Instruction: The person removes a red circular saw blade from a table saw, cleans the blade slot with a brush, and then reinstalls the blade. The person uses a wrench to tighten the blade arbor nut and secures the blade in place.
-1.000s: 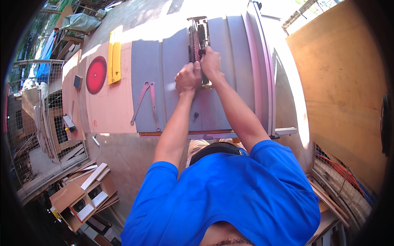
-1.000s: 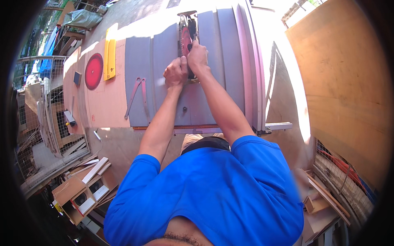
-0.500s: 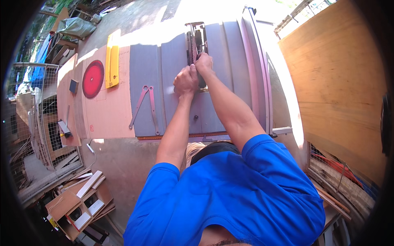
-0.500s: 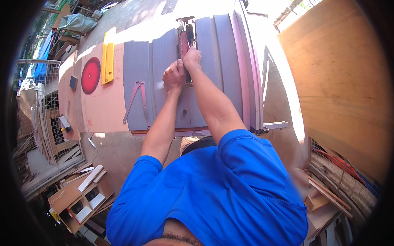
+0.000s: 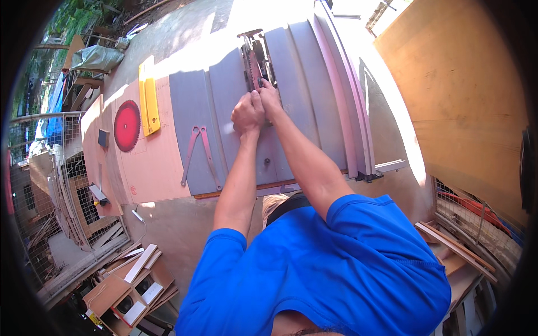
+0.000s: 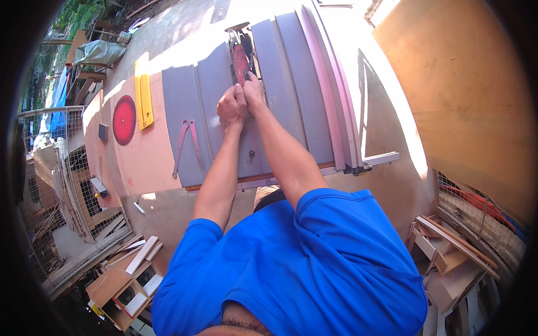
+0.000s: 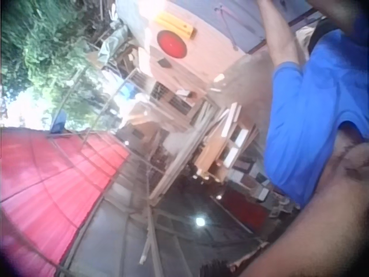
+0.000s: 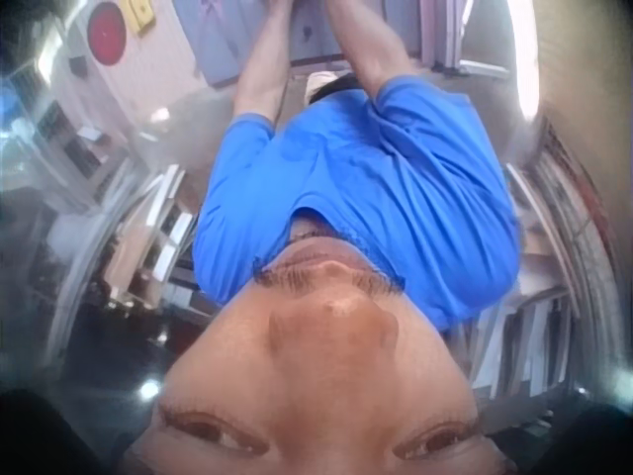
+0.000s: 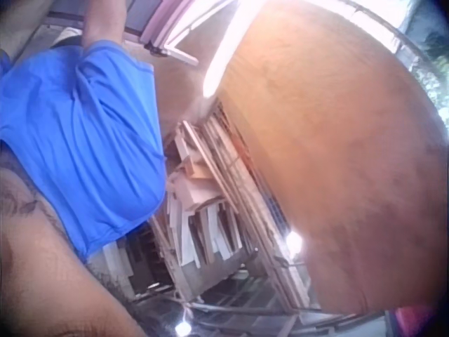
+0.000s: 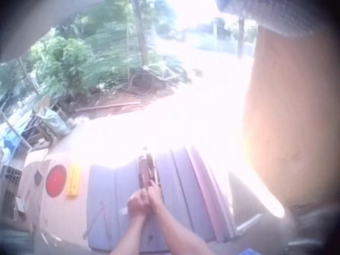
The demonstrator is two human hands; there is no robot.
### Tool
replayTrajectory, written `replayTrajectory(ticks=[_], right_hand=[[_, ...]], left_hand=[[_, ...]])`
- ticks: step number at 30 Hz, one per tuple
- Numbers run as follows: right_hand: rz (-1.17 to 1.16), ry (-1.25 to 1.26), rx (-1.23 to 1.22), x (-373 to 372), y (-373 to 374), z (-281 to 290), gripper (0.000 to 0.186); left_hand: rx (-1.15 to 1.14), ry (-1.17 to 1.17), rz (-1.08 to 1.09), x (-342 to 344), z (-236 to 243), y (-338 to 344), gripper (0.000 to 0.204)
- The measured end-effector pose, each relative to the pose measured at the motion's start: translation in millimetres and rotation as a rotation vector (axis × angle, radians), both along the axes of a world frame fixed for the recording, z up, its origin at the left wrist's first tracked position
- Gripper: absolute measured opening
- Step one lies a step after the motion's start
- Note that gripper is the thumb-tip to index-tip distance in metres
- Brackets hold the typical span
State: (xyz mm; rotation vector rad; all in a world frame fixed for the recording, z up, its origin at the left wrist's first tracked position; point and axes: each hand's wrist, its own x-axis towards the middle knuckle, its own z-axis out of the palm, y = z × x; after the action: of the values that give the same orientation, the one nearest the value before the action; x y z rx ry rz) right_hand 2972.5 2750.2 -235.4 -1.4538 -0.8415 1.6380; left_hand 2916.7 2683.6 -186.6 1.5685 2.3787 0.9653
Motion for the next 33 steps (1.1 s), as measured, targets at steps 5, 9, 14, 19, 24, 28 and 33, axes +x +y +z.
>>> replayTrajectory(ticks=[5, 9, 14, 19, 24, 28, 33], right_hand=[[-0.023, -0.074, 0.095, 3, 1, -10, 0.046], [-0.074, -0.042, 0.12, -3, -1, -20, 0.046], [-0.08, -0.04, 0.084, -11, 8, -42, 0.045], [-0.065, -0.157, 0.08, -12, 5, -46, 0.045], [-0.029, -0.08, -0.038, -2, -9, -20, 0.048], [-0.087, 0.184, -0.095, 5, -13, -12, 0.041], [0.088, 0.454, -0.087, 41, -6, 42, 0.031]], left_hand=[[-0.037, 0.049, 0.005, 5, 0, 4, 0.051], [-0.053, 0.086, 0.012, 6, 1, 4, 0.05], [-0.057, 0.091, 0.009, 8, 2, 5, 0.049], [-0.071, 0.098, 0.013, 6, 0, 6, 0.048], [-0.049, 0.107, 0.01, 4, -2, 6, 0.048], [-0.061, 0.076, -0.004, 10, 3, 10, 0.048], [-0.068, 0.066, 0.012, 6, 2, 6, 0.048]])
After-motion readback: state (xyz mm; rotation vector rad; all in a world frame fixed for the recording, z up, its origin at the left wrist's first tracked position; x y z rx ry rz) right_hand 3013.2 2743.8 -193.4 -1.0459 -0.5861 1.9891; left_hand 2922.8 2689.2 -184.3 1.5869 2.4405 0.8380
